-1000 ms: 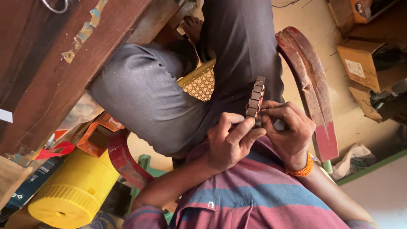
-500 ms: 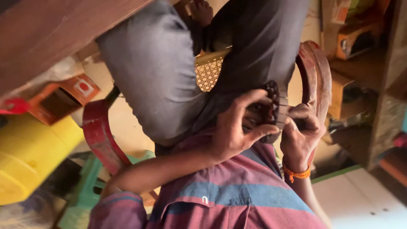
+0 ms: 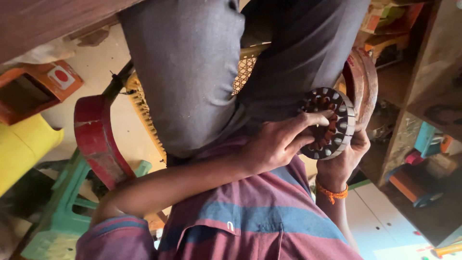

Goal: The person sits and inserts copper wire coils into the slots of a motor stator, pressing each coil into place by hand while turning the stator. They then move the stator to a workbench and continue seating the windings around the ring, briefly picking up scissors near the end.

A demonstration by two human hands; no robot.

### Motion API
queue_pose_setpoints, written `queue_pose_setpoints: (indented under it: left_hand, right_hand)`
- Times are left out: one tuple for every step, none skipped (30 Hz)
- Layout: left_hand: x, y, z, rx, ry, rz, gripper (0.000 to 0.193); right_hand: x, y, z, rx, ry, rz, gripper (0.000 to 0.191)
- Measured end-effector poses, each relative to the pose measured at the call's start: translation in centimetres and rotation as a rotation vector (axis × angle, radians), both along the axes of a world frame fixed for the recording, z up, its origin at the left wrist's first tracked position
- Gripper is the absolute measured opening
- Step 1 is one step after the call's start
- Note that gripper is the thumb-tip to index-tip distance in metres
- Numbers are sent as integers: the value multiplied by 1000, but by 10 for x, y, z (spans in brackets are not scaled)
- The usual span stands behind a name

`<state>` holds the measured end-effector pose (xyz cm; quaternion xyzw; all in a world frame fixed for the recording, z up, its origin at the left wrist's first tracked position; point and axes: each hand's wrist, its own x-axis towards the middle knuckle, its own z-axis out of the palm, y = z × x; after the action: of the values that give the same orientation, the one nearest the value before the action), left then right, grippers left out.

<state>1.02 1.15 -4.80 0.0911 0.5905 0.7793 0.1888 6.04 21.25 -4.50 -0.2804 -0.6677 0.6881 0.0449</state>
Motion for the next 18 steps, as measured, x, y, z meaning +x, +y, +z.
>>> queue_pose_setpoints:
  left_hand:
    - [-1,1,0,-3,14,18,45]
    - [-1,1,1,-7,28,36,42]
    - [-1,1,1,-11,43,52,38]
    - [0,1,1,-3,26,62,38]
    - [0,2,0,5,9,71,37]
    - [1,2,0,14,-7,77,37]
    - [1,3,-1,8,1,84,36]
    - [1,4,-1,3,9,90,35]
    - [1,5,-1,-2,16,96,35]
    - [1,5,-1,0,19,95,35]
    - [1,5,-1,1,22,94,34]
    - [1,5,0,1,23,92,34]
    - [1,4,2,-4,-9,70,38]
    - [2,2,3,-8,-40,46,42]
    - [2,1,5,-11,-69,22,46]
    - [3,-1,7,-29,-34,38,55]
    - [4,-3,9,-49,1,56,65]
    - [4,-4,10,-69,35,73,74]
  right_hand:
    - [0,0,0,-10,1,-4,0]
    - [0,1,0,-19,-2,-7,1]
    - [1,1,-1,-28,-5,-10,2]
    - [1,2,-1,-37,-6,-16,2]
    - [1,3,-2,-28,-4,-3,3]
    - [2,4,-2,-16,-1,8,4]
    - [2,5,-2,-5,0,18,5]
    - [3,5,-2,2,0,15,4]
    - [3,5,-3,8,-2,12,4]
    - [3,5,-3,14,-4,11,4]
    - [4,5,-3,10,6,11,4]
    - [4,4,-2,5,15,11,5]
    - [4,3,-2,0,24,10,6]
    - [4,2,-2,56,7,16,4]
    - [5,1,0,111,-10,21,2]
    - [5,0,0,167,-27,27,3]
    - [5,-1,1,201,-18,55,3]
    - [5,-2,2,235,-10,83,4]
